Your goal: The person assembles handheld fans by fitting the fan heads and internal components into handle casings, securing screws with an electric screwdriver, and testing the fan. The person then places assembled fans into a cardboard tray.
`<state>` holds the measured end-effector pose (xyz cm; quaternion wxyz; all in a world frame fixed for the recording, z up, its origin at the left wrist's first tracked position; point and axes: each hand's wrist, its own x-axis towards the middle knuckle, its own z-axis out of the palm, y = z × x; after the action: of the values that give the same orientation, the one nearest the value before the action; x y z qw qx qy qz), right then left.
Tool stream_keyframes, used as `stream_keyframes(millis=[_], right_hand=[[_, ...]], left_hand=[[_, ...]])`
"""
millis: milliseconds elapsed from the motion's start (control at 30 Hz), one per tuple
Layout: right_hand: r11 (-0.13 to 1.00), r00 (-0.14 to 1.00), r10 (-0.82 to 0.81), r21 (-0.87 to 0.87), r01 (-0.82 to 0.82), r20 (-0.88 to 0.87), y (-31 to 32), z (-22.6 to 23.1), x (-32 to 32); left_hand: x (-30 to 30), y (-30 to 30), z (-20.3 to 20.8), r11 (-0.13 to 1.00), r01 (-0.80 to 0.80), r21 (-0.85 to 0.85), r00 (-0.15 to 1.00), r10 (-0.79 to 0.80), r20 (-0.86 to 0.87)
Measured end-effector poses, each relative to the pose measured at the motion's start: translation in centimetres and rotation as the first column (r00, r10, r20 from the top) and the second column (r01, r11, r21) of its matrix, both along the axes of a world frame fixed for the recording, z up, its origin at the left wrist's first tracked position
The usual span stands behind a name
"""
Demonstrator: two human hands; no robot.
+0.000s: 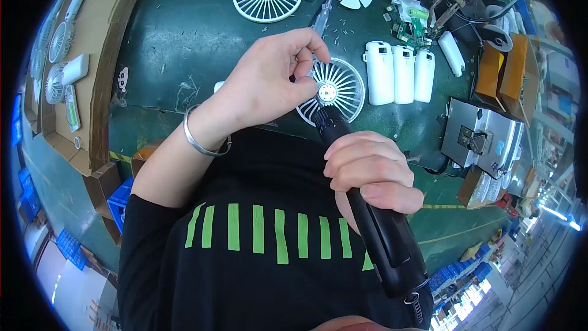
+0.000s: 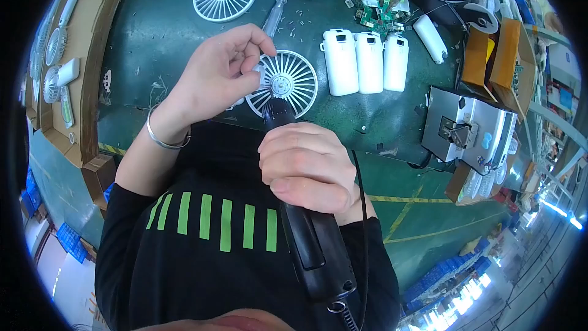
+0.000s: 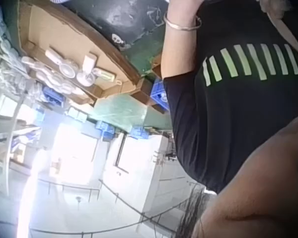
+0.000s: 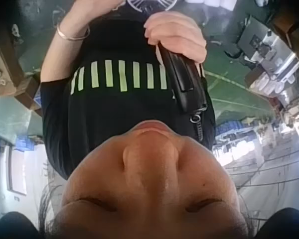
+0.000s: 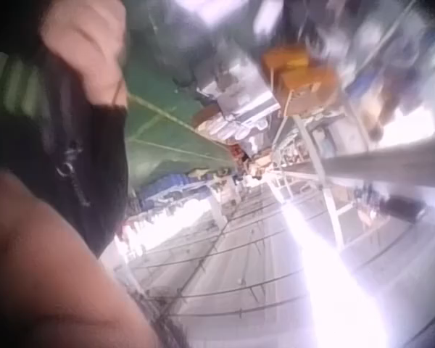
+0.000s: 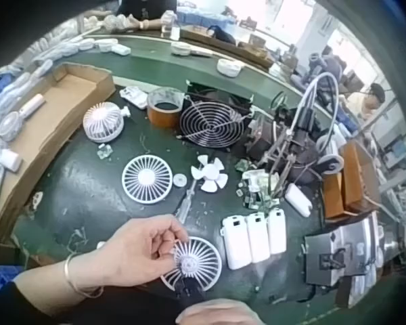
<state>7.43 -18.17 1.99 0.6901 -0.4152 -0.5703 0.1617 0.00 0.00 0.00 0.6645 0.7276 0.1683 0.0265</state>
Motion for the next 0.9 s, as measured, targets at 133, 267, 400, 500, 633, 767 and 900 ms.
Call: stream_keyframes(millis=[133,267,400,500,633,767,900], right_hand=[[0.998,0.999,-0.026,0.065,0.025,0.018,0.5,-0.5,-0.2],[0.995,0.996,-0.056,0.087,0.05,0.063,0.6,-0.4,-0.6],[0.995,0.994,-0.059,0.081,0.052,0.088,0.9,-0.4,-0.6],[0.993,0.992,-0.082,0.097,0.073,0.094,1.1,-0.8,-0.6],[0.992,0.99,-0.107,0.07,0.101,0.09,0.8,-0.5,-0.4],[0.973,0.969,-0.153,0.14,0.181,-0.192,-0.3,1.2,0.2],[0.812,0.804,-0.487,0.162,0.56,-0.341,-4.9,4.5,3.0]], left_hand=[[-0.1,0.0,0.2,1.0,0.0,-0.021,1.0,0.0,0.01],[-0.1,0.1,0.0,1.0,0.005,-0.003,1.0,-0.005,0.024],[-0.2,0.1,0.2,1.0,0.008,0.006,1.0,-0.008,0.006],[-0.1,0.1,0.3,1.0,0.006,0.013,1.0,-0.006,0.021],[0.2,-0.2,0.2,0.968,0.085,0.236,0.991,-0.106,0.079],[0.4,-1.1,-0.6,0.836,-0.006,0.548,0.96,-0.148,0.237],[0.2,-1.9,0.4,0.678,0.058,0.733,0.972,-0.205,0.113]])
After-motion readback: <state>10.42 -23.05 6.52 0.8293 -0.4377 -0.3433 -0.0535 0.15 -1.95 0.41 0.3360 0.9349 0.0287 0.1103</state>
